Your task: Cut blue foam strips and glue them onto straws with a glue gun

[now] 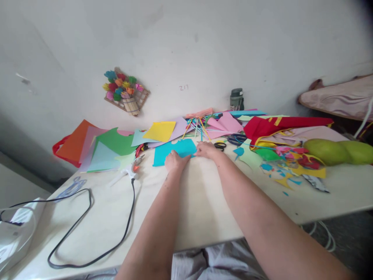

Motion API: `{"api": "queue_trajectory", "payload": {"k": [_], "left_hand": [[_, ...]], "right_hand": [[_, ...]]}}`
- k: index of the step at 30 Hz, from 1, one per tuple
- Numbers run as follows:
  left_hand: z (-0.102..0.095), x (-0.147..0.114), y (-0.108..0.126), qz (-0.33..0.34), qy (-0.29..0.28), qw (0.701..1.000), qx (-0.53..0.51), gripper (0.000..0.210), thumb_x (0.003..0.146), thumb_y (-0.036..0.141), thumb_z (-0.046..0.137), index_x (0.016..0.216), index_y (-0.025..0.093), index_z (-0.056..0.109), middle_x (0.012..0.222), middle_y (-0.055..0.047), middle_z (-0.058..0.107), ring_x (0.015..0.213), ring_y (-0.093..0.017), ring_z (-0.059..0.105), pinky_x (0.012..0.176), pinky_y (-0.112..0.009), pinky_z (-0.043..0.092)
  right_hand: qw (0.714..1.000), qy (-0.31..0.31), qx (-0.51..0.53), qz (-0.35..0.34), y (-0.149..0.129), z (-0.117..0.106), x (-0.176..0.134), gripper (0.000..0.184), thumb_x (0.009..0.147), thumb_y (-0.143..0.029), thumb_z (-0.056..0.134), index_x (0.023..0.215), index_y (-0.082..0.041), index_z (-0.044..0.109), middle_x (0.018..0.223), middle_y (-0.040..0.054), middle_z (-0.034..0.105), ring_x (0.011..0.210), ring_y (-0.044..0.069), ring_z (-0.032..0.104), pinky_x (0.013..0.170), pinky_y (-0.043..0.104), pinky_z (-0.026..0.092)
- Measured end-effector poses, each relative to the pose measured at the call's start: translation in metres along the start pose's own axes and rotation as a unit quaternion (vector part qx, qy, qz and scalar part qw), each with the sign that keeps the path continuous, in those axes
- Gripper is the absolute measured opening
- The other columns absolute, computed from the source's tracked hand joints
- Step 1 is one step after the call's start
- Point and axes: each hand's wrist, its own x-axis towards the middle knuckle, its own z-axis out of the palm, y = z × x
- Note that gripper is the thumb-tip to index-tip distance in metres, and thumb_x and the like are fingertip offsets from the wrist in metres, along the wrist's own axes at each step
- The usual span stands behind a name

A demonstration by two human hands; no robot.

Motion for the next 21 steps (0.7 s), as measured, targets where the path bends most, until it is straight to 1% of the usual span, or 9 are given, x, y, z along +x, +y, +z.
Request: {"api": "queue_trajectory", "payload": {"k": [4,8,13,16,18,21], "left_hand": [[0.0002,-0.0009,0.0014,-0.003,0.002,1.0,-0.004,0.061,0.052,0.065,0.054,0.091,0.018,0.047,0.102,-0.016,0.057,0.1,-0.03,0.05,0.076,-0.036,0.039],[0.0015,-0.0003,0.0008,0.0,0.001,1.0,-0.008,0.06,0.053,0.063,0.055,0.093,0.019,0.046,0.103,-0.015,0.057,0.101,-0.03,0.049,0.076,-0.036,0.039],[0.0047,0.0009,0.0001,-0.004,0.005,1.0,-0.011,0.061,0.054,0.062,0.055,0.095,0.019,0.045,0.103,-0.014,0.057,0.102,-0.03,0.049,0.078,-0.036,0.037],[0.0055,0.0012,0.0003,-0.004,0.014,1.0,-0.01,0.061,0.053,0.062,0.056,0.095,0.019,0.045,0.102,-0.013,0.057,0.101,-0.029,0.05,0.078,-0.035,0.037],[0.0052,0.001,0.0008,-0.004,0.015,1.0,-0.009,0.062,0.053,0.062,0.057,0.096,0.02,0.044,0.102,-0.013,0.058,0.1,-0.029,0.051,0.078,-0.034,0.037],[0.0038,-0.0002,0.0018,-0.002,0.015,1.0,-0.007,0.063,0.053,0.062,0.057,0.098,0.02,0.043,0.103,-0.012,0.058,0.099,-0.029,0.051,0.078,-0.034,0.037]], "right_hand": [[1.0,-0.004,-0.011,0.021,0.0023,-0.0017,0.0013,0.029,0.068,-0.046,0.056,0.074,-0.019,0.065,0.096,0.0084,0.061,0.088,0.022,0.056,0.073,0.029,0.039],[0.999,-0.01,-0.004,0.046,0.0045,-0.0026,0.0025,0.03,0.065,-0.046,0.059,0.076,-0.019,0.065,0.097,0.0083,0.062,0.087,0.021,0.056,0.07,0.026,0.039],[0.997,-0.019,0.004,0.073,0.0037,-0.006,-0.0002,0.029,0.065,-0.044,0.059,0.075,-0.017,0.066,0.089,0.0106,0.063,0.081,0.021,0.057,0.066,0.026,0.041],[0.997,-0.018,0.007,0.073,0.0058,-0.005,0.001,0.027,0.065,-0.042,0.06,0.073,-0.017,0.067,0.088,0.0106,0.063,0.08,0.02,0.057,0.066,0.025,0.041],[0.998,0.004,0.006,0.063,0.0065,-0.0037,0.0037,0.024,0.062,-0.039,0.063,0.076,-0.019,0.067,0.093,0.0097,0.062,0.082,0.02,0.057,0.068,0.025,0.041],[0.995,0.077,0.045,0.045,-0.0007,-0.0022,0.008,0.019,0.065,-0.025,0.06,0.082,-0.018,0.065,0.101,0.0082,0.059,0.087,0.018,0.055,0.073,0.024,0.04]]}}
